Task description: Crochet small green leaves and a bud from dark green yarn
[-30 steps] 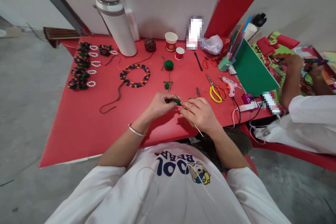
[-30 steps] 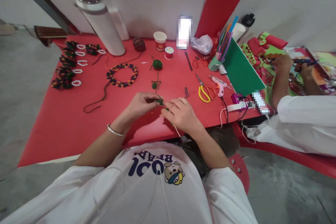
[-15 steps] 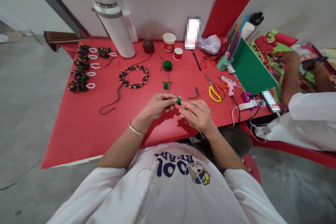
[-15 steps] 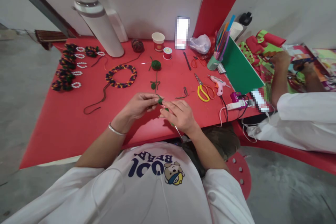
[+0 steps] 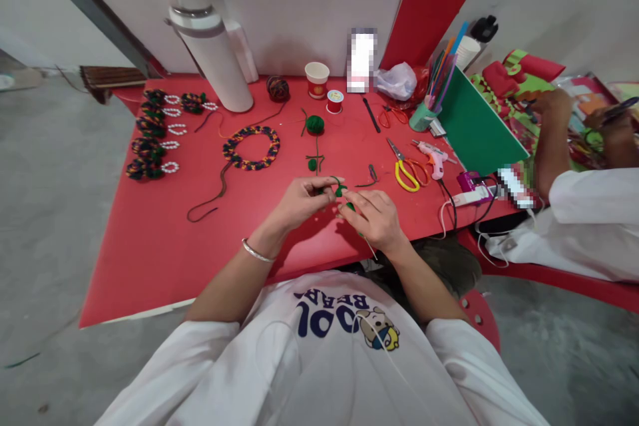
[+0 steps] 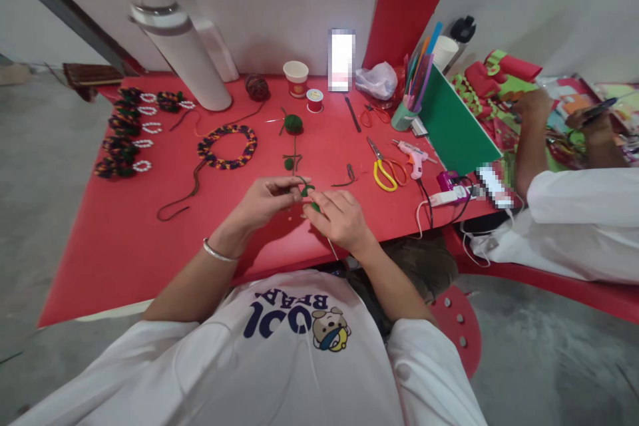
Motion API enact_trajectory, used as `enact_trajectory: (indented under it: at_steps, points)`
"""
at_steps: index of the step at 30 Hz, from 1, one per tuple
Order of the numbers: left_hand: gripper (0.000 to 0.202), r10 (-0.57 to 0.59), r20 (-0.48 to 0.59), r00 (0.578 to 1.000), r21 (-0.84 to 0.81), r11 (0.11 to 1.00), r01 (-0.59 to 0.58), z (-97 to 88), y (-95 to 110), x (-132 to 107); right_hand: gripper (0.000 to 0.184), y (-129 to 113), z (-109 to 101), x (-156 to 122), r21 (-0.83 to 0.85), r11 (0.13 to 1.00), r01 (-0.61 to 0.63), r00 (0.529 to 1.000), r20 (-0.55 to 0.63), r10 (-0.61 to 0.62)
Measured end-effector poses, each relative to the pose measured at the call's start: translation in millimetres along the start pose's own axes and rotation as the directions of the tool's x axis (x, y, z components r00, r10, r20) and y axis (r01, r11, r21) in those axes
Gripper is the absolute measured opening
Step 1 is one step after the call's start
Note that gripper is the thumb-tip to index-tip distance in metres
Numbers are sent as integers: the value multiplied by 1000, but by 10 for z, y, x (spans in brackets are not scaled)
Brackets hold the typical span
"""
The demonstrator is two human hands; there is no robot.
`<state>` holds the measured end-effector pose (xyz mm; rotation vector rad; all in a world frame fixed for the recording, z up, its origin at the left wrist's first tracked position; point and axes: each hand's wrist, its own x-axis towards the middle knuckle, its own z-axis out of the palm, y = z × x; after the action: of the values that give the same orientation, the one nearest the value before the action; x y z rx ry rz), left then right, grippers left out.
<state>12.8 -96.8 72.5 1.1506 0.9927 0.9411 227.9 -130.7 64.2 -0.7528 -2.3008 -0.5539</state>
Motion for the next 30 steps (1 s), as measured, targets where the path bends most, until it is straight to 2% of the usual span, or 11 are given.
enact_trajectory:
  at_steps: [4, 10, 13, 18, 23, 25, 28, 30]
  points:
    - [28, 36, -21, 999, 76, 996, -34, 37, 33, 5, 9, -2, -2, 11, -17, 1000, 24, 1000, -1, -24]
    - [24, 239, 7, 971, 228, 945, -234, 28, 7, 57, 13, -12, 48, -40, 10, 1000, 1, 999, 53, -1]
    - [18, 237, -6, 972, 236, 945, -229, 8, -53, 89, 14, -10, 69, -71, 55, 998, -28, 997, 75, 24]
    - [15, 265, -89, 960, 283, 931, -231, 49, -68, 97, 11, -13, 83, -66, 60, 998, -30, 999, 22, 29]
    - [12, 264, -119, 957, 314, 925, -216, 87, -18, 73, 14, 2, 64, -42, 128, 986, -104, 989, 117, 89]
    - [14, 261, -106, 960, 318, 923, -216, 72, -12, 68, 14, 14, 26, -11, 174, 977, -122, 988, 114, 103]
    - [17, 242, -83, 967, 316, 927, -204, 41, -3, 59, 12, 33, -68, 64, 329, 919, -217, 976, 102, 194]
    - [19, 215, -53, 975, 293, 937, -190, 31, 15, 46, 13, 49, -142, 111, 473, 819, -323, 945, 123, 302]
